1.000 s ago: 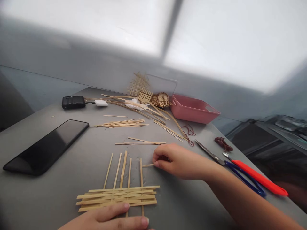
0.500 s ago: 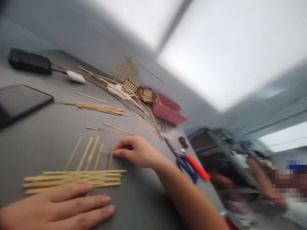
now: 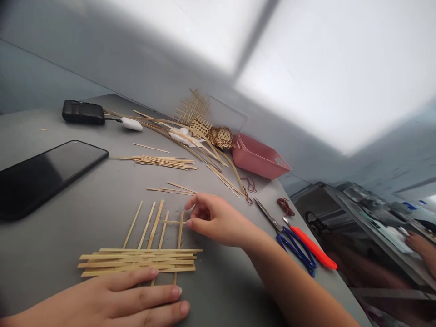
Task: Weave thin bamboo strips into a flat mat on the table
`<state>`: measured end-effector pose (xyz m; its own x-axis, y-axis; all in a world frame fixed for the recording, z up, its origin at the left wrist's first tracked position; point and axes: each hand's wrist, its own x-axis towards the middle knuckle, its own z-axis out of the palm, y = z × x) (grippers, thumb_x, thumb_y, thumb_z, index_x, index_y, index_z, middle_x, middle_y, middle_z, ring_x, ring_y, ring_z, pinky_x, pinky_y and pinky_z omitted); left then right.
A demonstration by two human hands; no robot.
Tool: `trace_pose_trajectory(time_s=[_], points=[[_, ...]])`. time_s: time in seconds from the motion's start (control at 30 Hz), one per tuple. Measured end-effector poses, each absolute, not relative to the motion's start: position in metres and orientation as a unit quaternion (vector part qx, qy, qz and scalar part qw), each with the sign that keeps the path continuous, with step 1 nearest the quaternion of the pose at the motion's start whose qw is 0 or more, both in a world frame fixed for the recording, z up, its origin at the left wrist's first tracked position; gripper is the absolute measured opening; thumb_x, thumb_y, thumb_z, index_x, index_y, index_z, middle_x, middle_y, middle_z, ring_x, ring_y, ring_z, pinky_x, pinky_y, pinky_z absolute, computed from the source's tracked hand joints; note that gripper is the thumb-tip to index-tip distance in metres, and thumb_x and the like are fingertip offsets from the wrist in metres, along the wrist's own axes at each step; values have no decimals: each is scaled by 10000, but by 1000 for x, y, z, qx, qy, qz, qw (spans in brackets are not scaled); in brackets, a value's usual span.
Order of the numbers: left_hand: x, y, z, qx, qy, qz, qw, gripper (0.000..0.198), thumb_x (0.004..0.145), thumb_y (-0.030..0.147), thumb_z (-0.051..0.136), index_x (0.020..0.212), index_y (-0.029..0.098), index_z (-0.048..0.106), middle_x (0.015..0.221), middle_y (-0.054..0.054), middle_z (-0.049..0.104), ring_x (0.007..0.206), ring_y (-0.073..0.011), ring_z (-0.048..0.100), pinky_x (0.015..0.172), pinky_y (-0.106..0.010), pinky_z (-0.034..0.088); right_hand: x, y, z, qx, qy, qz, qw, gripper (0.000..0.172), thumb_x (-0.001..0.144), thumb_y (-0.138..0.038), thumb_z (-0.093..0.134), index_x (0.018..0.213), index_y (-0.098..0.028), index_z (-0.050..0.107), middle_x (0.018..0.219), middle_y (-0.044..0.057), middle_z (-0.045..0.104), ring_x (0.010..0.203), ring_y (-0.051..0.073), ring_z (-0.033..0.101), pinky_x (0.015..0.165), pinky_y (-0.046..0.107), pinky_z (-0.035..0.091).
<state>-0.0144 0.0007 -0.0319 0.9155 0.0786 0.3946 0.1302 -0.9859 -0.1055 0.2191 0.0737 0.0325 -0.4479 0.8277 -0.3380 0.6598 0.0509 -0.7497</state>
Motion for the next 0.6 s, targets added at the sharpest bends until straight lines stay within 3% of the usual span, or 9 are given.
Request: trace_pose_trajectory(time_s=[0.2, 0.4, 0.6], points=[[-13, 2, -32, -975, -58, -191, 97, 393, 1058, 196, 318, 1408, 169, 495, 1467, 112, 448, 1300, -81, 533, 1034, -189, 470, 216, 74, 30, -536, -667, 503, 122, 358, 731, -229, 671, 1032, -198, 479, 728, -42, 606, 677, 120, 527, 629, 252, 395], [-13, 2, -35, -970, -52, -199, 129, 382, 1053, 193, 331, 1385, 211, 518, 1454, 130, 471, 1290, -71, 539, 985, -212, 522, 204, 74, 33, -579, -612, 524, 125, 392, 695, -193, 691, 1027, -191, 482, 672, -67, 587, 568, 84, 467, 497, 211, 331], [-13, 1, -32, -966, -60, -220, 118, 373, 1057, 221, 336, 1372, 217, 536, 1445, 132, 490, 1285, -72, 541, 1005, -198, 496, 203, 74, 31, -569, -621, 527, 116, 361, 721, -191, 687, 1036, -191, 512, 736, -32, 646, 604, 101, 537, 507, 217, 405]])
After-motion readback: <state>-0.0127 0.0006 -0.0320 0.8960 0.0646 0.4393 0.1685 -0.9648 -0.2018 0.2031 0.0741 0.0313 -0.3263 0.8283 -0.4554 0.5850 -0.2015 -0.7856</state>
